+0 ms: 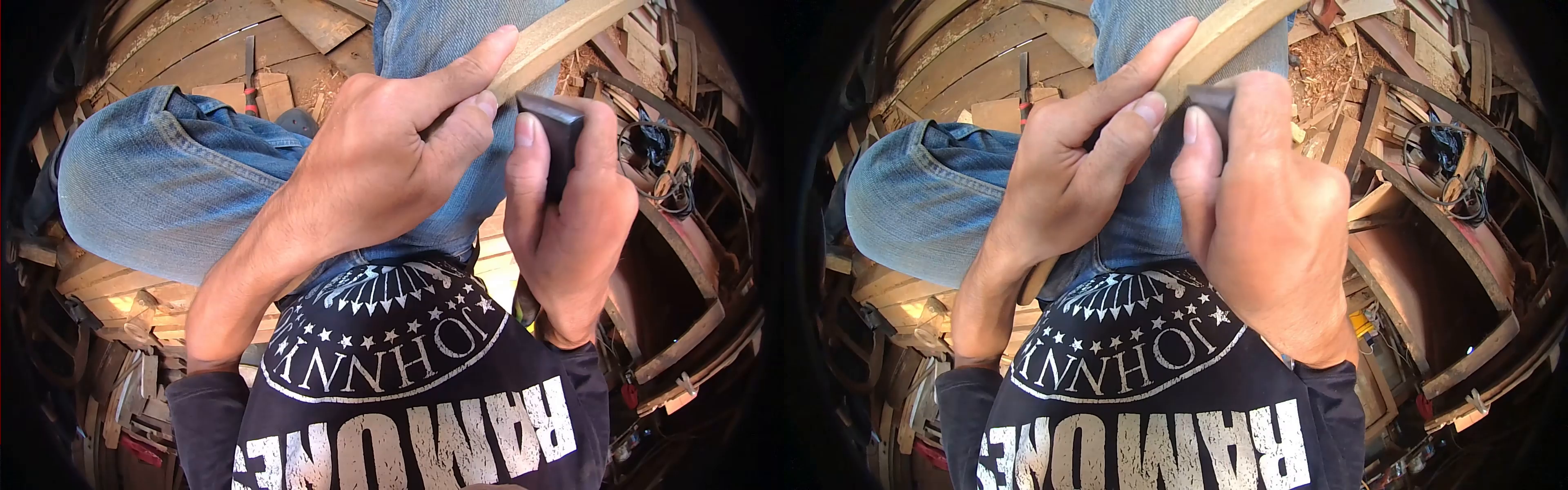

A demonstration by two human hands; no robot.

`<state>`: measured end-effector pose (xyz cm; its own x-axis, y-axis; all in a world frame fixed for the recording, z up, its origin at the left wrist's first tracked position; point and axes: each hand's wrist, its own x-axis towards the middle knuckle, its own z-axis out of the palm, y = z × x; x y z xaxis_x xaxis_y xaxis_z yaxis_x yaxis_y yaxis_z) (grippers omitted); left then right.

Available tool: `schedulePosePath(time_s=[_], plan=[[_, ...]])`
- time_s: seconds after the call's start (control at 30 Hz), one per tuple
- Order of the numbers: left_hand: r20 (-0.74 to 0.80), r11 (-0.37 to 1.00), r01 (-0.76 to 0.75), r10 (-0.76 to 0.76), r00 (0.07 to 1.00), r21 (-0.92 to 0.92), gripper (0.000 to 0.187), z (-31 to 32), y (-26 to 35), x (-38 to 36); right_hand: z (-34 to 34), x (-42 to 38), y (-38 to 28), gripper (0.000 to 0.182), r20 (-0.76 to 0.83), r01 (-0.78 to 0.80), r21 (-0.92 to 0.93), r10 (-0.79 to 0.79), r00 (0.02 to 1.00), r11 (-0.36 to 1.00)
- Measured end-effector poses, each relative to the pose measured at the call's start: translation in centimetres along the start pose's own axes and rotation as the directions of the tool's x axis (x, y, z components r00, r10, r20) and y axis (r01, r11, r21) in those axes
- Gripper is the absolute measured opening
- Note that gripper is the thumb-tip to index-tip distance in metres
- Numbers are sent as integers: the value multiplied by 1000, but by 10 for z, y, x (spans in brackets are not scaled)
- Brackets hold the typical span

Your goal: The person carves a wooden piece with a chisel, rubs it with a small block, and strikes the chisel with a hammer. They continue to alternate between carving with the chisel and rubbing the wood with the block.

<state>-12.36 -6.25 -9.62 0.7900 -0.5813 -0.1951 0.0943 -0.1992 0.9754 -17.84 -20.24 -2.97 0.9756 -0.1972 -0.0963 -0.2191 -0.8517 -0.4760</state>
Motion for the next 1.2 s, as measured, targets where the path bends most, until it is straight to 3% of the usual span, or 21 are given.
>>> schedulePosePath(time_s=[0.13, 0.37, 0.47, 0.53, 0.67, 0.83, 0.97, 1.03, 1.2], plan=[[29, 1000, 10, -10, 1000, -6, 46, 1, 1, -2, 0, 5, 0, 20, -7, 49, -96, -50, 999, 994], [-15, 999, -49, 50, 999, 17, 40, -13, 18, 2, 1, 6, 0, 22, -2, 63, -90, -63, 998, 994], [-21, 985, -117, 115, 993, -127, 40, -15, 15, 2, 1, 6, 0, 22, 4, 73, -101, -73, 997, 992], [-55, 999, -41, 42, 998, 19, 41, 2, 0, 1, 0, 7, 0, 21, 23, 73, -102, -71, 997, 992], [-33, 1000, 8, -9, 999, -18, 41, 1, 1, 0, -1, 4, -4, 20, 60, 61, -156, -52, 997, 986], [32, 999, 27, -26, 999, -40, 45, 1, -1, -1, 0, -5, -2, 16, 144, -7, -85, 19, 989, 996], [29, 999, 19, -18, 999, -46, 45, 1, 0, -1, -1, -5, -2, 17, 118, -19, -52, 25, 993, 998], [3, 999, -44, 44, 999, 1, 45, 2, 0, -1, 0, -3, -1, 19, 11, 8, -7, -8, 1000, 1000], [28, 1000, 7, -8, 1000, 18, 45, 0, 2, -2, 0, 6, 0, 21, -4, 48, -111, -48, 999, 993]])
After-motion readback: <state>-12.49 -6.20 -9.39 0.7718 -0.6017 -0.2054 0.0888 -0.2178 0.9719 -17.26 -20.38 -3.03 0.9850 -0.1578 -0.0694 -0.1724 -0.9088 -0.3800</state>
